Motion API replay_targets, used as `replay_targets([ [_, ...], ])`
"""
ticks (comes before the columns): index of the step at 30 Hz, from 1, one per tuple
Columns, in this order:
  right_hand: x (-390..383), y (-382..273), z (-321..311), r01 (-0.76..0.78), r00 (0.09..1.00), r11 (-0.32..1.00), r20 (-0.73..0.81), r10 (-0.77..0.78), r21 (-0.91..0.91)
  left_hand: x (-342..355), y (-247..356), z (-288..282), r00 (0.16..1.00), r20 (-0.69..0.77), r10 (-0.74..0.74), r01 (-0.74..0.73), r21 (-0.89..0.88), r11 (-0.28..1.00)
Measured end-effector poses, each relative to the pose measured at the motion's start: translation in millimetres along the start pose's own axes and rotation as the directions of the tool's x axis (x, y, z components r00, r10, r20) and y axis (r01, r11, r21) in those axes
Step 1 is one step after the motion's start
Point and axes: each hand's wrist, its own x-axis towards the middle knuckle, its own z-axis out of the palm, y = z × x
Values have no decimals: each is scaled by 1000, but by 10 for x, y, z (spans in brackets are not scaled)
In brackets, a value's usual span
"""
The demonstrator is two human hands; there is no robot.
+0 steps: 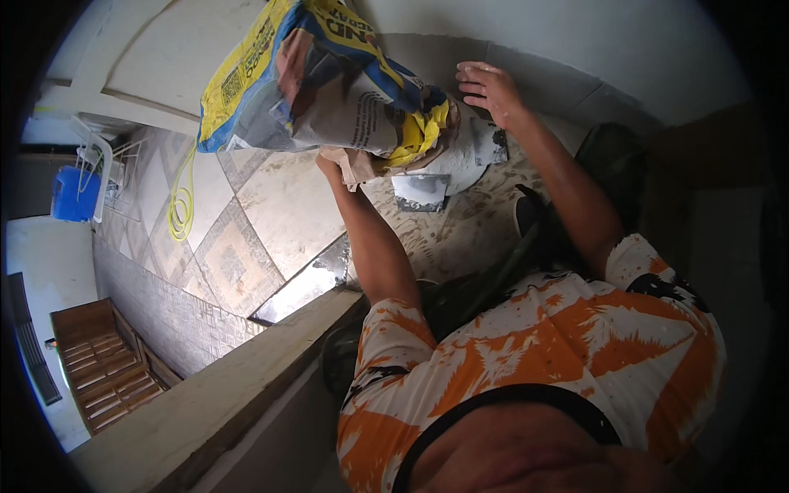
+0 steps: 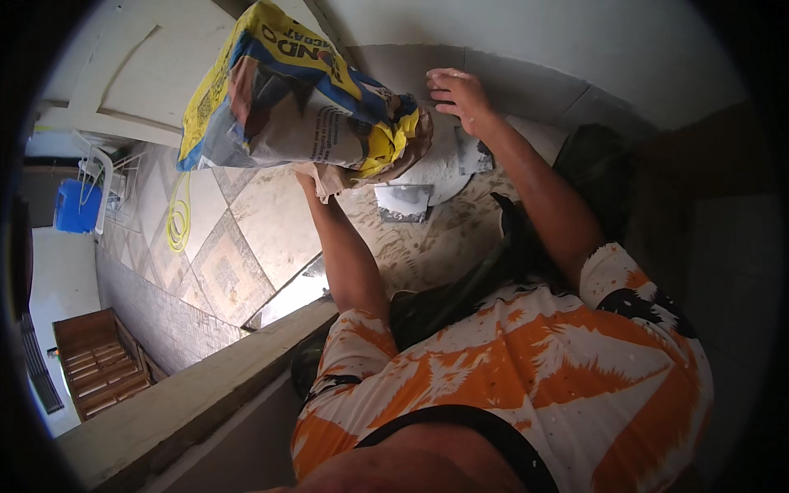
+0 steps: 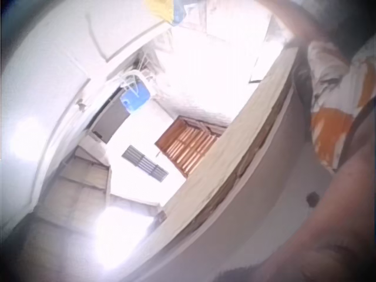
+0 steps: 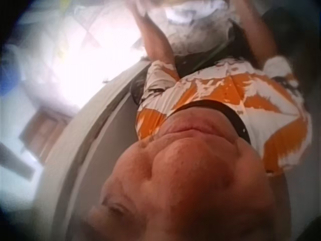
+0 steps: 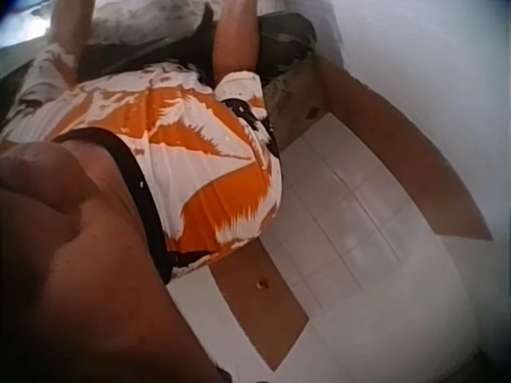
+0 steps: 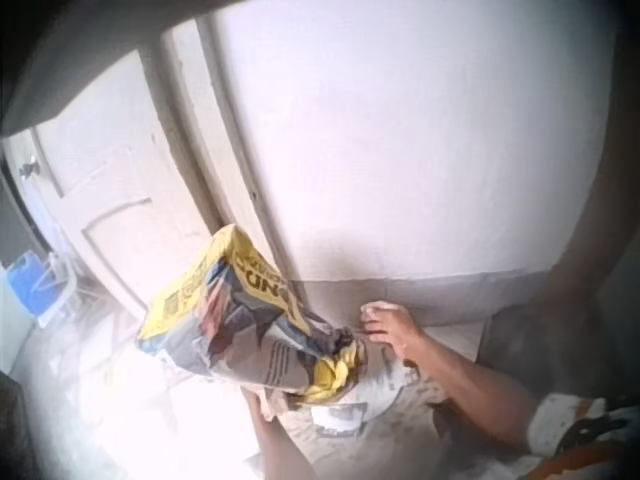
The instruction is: The person applies plaster to a wall using a trowel and hawk, smoothing the surface. They then mix additional plaster powder with water in a bucket and continue applying the mixture to the wall.
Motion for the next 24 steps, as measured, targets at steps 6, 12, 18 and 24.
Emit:
replay_targets([
  [6, -74, -200, 36, 8, 1000, 1000, 3, -8, -30, -47, -70, -222, 982, 45, -181, 186, -144, 972],
  [12, -50, -192, 97, 3, 1000, 997, 23, -1, -84, -15, -8, -351, 815, 353, -460, 579, -519, 629],
  [18, -70, -183, 170, -6, 997, 993, 73, 14, -117, -181, 114, -646, 480, 800, -359, 856, -517, -7],
  [24, -117, -204, 258, -35, 995, 990, 89, 47, -136, -338, -86, -658, 558, 738, -379, 812, -579, 68],
])
